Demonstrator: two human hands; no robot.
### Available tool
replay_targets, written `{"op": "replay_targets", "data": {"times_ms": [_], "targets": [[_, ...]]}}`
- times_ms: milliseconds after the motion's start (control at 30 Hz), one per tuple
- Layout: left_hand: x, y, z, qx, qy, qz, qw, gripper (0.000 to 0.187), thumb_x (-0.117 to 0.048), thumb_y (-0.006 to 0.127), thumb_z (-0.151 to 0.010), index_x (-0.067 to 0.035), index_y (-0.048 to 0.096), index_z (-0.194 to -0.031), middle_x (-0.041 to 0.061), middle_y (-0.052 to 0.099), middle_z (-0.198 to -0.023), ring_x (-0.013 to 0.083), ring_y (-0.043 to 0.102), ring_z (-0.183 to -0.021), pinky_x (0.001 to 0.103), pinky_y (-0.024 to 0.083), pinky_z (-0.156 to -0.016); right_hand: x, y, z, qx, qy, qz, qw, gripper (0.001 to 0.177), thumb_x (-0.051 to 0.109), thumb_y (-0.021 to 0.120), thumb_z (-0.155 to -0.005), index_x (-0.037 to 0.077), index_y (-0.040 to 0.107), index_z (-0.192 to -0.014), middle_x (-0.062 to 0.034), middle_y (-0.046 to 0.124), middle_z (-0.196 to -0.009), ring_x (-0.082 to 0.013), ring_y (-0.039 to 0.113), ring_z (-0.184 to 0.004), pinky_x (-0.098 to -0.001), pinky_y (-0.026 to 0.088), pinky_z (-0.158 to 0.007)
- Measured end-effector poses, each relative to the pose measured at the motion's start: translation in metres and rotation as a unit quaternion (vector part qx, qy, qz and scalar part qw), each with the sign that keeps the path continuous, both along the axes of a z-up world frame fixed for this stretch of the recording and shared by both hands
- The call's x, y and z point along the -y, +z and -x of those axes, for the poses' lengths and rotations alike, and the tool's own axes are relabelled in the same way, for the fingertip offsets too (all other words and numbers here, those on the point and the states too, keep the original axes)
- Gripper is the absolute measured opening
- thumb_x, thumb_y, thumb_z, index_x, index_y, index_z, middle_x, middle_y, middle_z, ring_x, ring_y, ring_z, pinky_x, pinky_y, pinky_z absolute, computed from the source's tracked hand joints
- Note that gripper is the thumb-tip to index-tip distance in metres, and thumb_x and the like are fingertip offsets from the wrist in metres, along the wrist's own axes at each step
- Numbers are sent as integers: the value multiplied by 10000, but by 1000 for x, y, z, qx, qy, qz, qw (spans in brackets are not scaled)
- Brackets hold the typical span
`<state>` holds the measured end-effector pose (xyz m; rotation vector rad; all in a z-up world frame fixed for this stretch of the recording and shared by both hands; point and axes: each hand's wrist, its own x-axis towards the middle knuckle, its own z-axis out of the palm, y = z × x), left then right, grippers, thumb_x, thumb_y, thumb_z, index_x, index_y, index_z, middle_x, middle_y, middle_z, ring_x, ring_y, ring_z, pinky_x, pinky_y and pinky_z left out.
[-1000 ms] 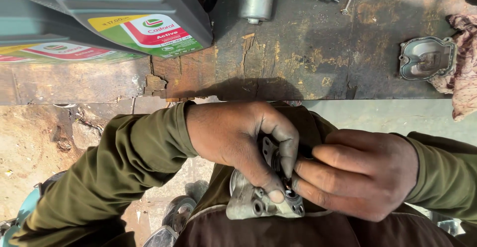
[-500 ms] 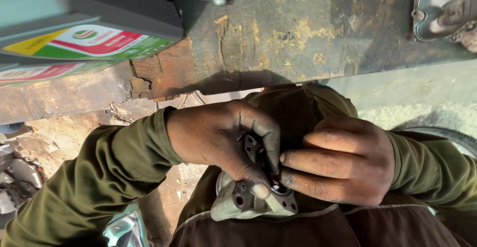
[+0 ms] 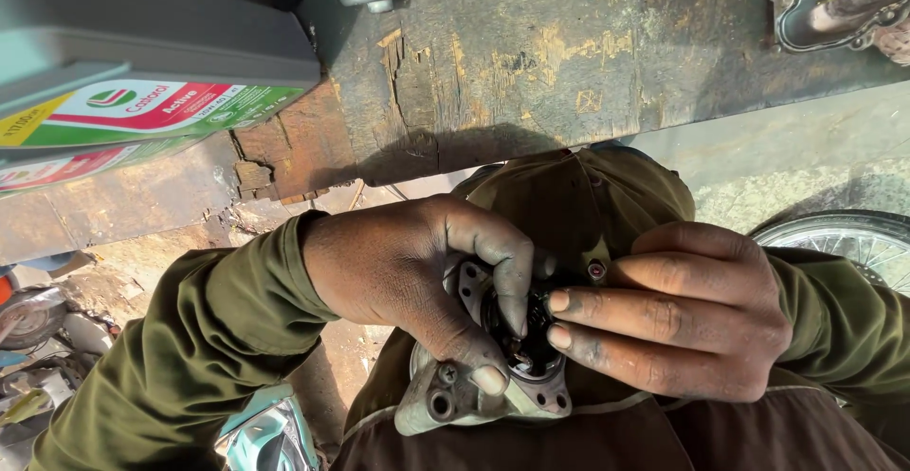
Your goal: The recorder is cleaning and reassembling components of a motorcycle engine or starter motor on a workbench.
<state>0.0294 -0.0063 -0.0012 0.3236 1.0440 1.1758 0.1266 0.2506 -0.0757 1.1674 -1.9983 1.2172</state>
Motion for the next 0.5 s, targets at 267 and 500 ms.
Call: {"op": "replay_targets", "data": {"times_ms": [267,500], "targets": [[4,-9,-4,-23,16,-30,999,306,-168,906,-839,-35,727,-1049,31,730,-992,109,670,-971,277,536,-876,8,-4,4,41,35,67,996,168,224,773,-929,163,755,-1083,-19,705,-1054,-153,624,-877,-294,567,-688],[7,-10,-6,-28,19,-40,999,294,-180,901,-834,-23,740,-1023,34,726,-952,116,665,-914,283,522,-834,6,-8,11,85,110,70,988,258,198,819,-862,173,759,-1112,-15,624,-1046,-202,598,-890,-340,565,-726]]}}
